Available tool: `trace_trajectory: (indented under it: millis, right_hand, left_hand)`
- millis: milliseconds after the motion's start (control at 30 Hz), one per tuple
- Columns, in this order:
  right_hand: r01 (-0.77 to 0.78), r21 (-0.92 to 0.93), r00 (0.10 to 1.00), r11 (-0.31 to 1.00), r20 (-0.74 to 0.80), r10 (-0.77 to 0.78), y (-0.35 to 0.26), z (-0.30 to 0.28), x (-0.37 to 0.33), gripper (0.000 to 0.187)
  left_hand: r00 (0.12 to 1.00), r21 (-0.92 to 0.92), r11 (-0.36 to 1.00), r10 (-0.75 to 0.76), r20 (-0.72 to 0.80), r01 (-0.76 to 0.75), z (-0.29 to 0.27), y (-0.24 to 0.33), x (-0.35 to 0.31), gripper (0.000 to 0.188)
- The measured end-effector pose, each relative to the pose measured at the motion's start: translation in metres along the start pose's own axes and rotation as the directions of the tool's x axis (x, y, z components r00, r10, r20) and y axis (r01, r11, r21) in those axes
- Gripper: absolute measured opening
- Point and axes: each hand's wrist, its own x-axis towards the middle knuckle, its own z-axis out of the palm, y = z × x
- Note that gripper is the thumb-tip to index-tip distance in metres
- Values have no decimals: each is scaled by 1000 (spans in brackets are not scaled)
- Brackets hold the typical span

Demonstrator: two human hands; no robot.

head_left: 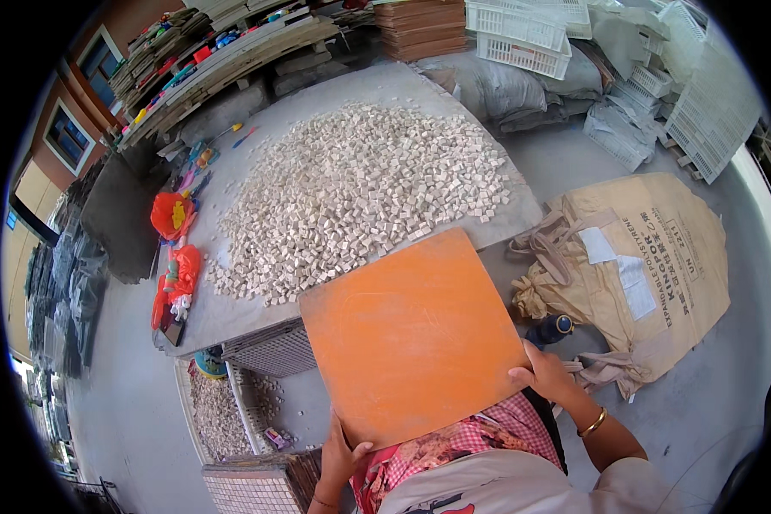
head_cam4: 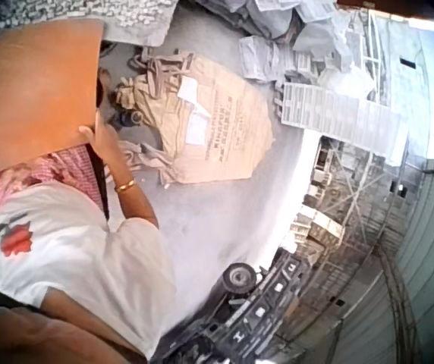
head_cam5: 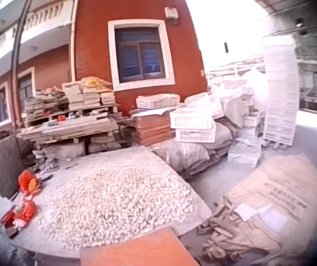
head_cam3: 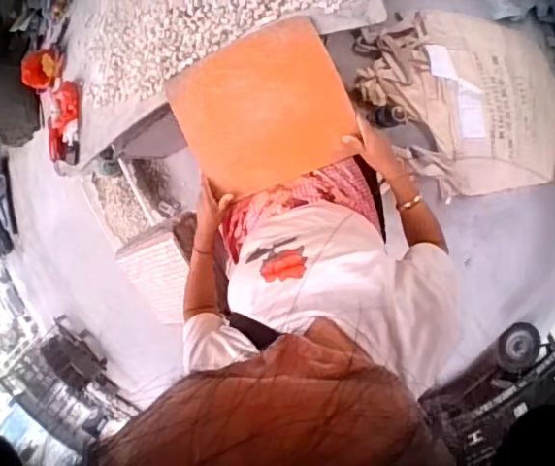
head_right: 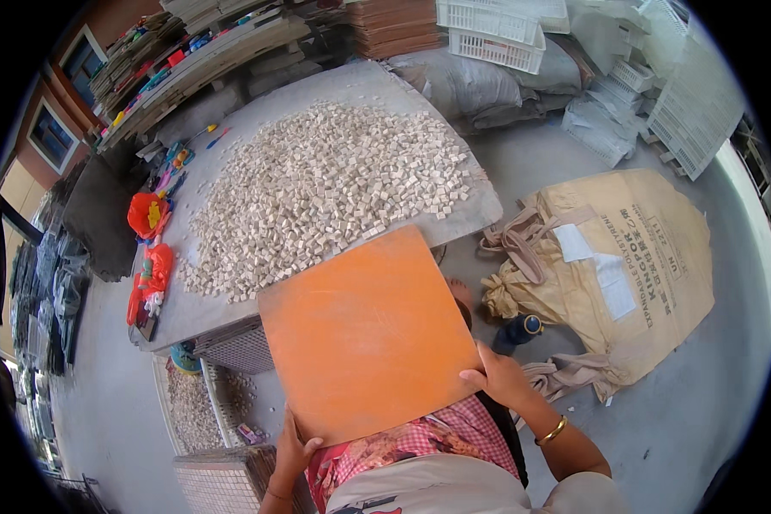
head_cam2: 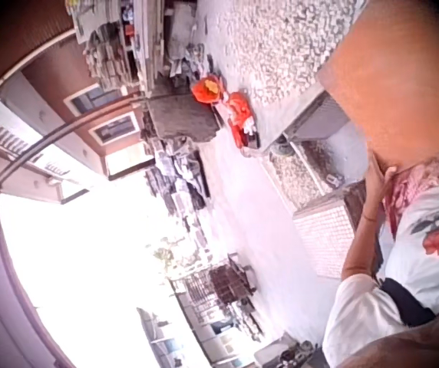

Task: The person places small white cubes into a grid tray from a large pile on a table. They smooth the cubes into the grid, lift the filled tray, and stack it with other completed trays. The person then retrieves a new empty tray and repeats the process.

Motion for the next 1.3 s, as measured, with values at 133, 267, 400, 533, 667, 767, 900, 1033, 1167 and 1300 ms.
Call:
trace_trajectory:
  millis: [133, 267, 400, 533, 667, 767, 900, 1033, 1167, 1300]
  right_hand:
    - [60, -102, 992, 993, 120, -48, -1, -4, -6, 111]
    - [-2, -150, 978, 989, 207, 34, -5, -8, -3, 117]
    - [31, -277, 987, 960, 163, 15, 1, 2, -6, 118]
    - [-6, -295, 979, 956, 194, 66, -1, -1, -5, 119]
    - [-2, -295, 982, 956, 178, 57, 1, 2, -6, 116]
    - [32, -216, 985, 976, 174, 6, 3, -2, -6, 108]
    - [107, 143, 980, 984, 153, -129, 22, -17, 22, 83]
    - [-178, 565, 981, 805, 170, 97, 24, -5, 81, 69]
    - [-293, 764, 955, 575, 199, 221, -10, 0, 128, 71]
    - [-291, 728, 953, 620, 164, 254, -4, 10, 145, 66]
  left_hand:
    - [997, 113, 993, -38, 67, 31, 2, 9, -11, 132]
    - [999, 114, 993, -3, 42, -2, 3, 1, -6, 135]
    - [1000, 110, 994, 28, 1, -28, 4, -1, -8, 132]
    - [1000, 98, 995, -4, 24, 2, 3, 3, -4, 132]
    - [999, 106, 994, 39, -15, -37, 4, 3, -4, 131]
    - [997, 103, 991, 81, -7, -80, 2, 4, -5, 124]
    - [991, -626, 771, -51, 121, 116, -13, -2, 8, 104]
    - [967, -846, 492, -234, 99, 206, -8, -32, 67, 70]
    - [955, -908, 323, -216, 203, 266, -20, -13, 126, 70]
    - [879, -882, 283, -410, 244, 377, -6, -8, 146, 69]
